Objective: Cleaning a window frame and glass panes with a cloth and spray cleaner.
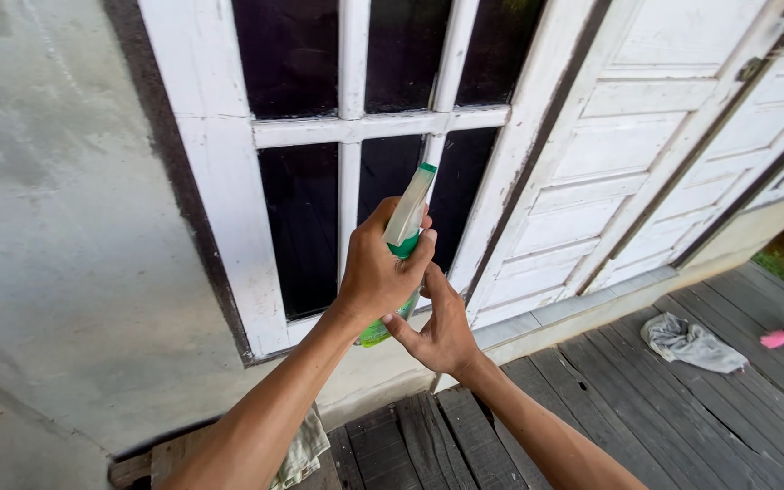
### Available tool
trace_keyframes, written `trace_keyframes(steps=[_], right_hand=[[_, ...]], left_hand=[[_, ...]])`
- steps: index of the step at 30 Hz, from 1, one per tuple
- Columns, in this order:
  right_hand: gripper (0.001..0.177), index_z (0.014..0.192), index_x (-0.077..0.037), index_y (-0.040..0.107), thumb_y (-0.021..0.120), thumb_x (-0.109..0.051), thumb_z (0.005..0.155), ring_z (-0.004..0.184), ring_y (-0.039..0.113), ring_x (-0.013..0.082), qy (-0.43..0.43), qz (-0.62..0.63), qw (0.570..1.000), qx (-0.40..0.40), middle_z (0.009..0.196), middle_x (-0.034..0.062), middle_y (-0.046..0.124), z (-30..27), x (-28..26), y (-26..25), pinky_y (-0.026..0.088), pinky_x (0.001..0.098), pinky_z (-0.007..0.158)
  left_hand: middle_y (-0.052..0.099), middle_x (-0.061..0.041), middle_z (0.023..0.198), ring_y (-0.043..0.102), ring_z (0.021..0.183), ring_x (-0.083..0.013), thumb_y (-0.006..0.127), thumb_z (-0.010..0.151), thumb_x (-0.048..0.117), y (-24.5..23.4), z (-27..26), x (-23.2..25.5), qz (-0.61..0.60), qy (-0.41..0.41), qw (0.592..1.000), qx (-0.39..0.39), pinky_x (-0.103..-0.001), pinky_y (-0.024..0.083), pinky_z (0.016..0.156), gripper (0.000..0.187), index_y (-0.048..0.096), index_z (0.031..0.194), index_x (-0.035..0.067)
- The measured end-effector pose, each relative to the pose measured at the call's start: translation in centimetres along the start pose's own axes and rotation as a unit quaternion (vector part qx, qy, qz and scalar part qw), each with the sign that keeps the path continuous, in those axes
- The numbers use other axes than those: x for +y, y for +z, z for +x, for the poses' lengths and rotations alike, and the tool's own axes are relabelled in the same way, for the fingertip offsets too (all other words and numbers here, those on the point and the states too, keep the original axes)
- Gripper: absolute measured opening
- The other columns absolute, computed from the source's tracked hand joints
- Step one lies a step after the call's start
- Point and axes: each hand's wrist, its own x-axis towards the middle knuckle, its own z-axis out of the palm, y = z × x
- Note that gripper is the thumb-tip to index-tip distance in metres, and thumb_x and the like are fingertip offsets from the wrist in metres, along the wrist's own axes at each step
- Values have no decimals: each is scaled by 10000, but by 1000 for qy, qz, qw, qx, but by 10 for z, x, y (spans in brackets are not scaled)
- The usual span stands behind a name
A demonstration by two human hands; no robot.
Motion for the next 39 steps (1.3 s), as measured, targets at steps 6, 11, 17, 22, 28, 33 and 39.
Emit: trace_keyframes(steps=[6,11,17,22,28,33,39], right_hand=[[753,1421,26,421,723,-380,864,1221,652,343,30,19,999,-14,1276,219,646,-17,9,1,528,518,1055],[767,1411,29,425,716,-429,868,1207,657,335,67,36,996,-41,1277,218,649,-46,21,19,566,502,1009],[717,1303,64,489,667,-501,898,1049,731,318,120,51,988,-79,1177,219,689,-84,48,51,639,447,865],[697,1224,82,563,594,-548,928,977,747,295,137,52,981,-125,1124,218,695,-95,54,71,654,403,721],[708,1299,67,562,584,-543,940,899,736,321,63,32,991,-110,1205,230,665,-66,45,87,659,439,807],[612,1268,37,582,667,-463,925,1031,711,327,0,38,996,-80,1169,210,684,-43,26,96,606,445,854],[543,1239,26,596,707,-368,883,942,725,292,1,60,991,-120,1078,176,709,-48,21,123,599,434,845]], left_hand=[[711,-125,848,748,709,-207,694,927,226,10,-8,11,71,-189,976,-82,-359,620,659,270,617,1114,46],[700,-102,911,730,769,-189,691,948,192,19,-50,-34,58,-47,995,-58,-355,610,671,246,612,1103,19],[583,-85,710,565,507,-172,712,913,248,22,-102,-67,135,-173,962,-164,-347,527,480,259,605,971,20],[613,-81,712,586,529,-169,698,931,236,6,-136,-80,136,-207,958,-145,-342,535,505,214,635,973,36],[683,-104,866,694,701,-173,671,938,164,-33,-121,-57,81,-83,993,-28,-340,585,606,214,630,1072,1],[685,-91,834,711,691,-167,683,932,170,-58,-112,-46,129,-138,982,5,-321,578,589,212,639,1078,22],[693,-102,896,722,764,-161,669,954,158,-81,-136,-56,122,-72,990,-1,-317,610,636,209,630,1089,3]])
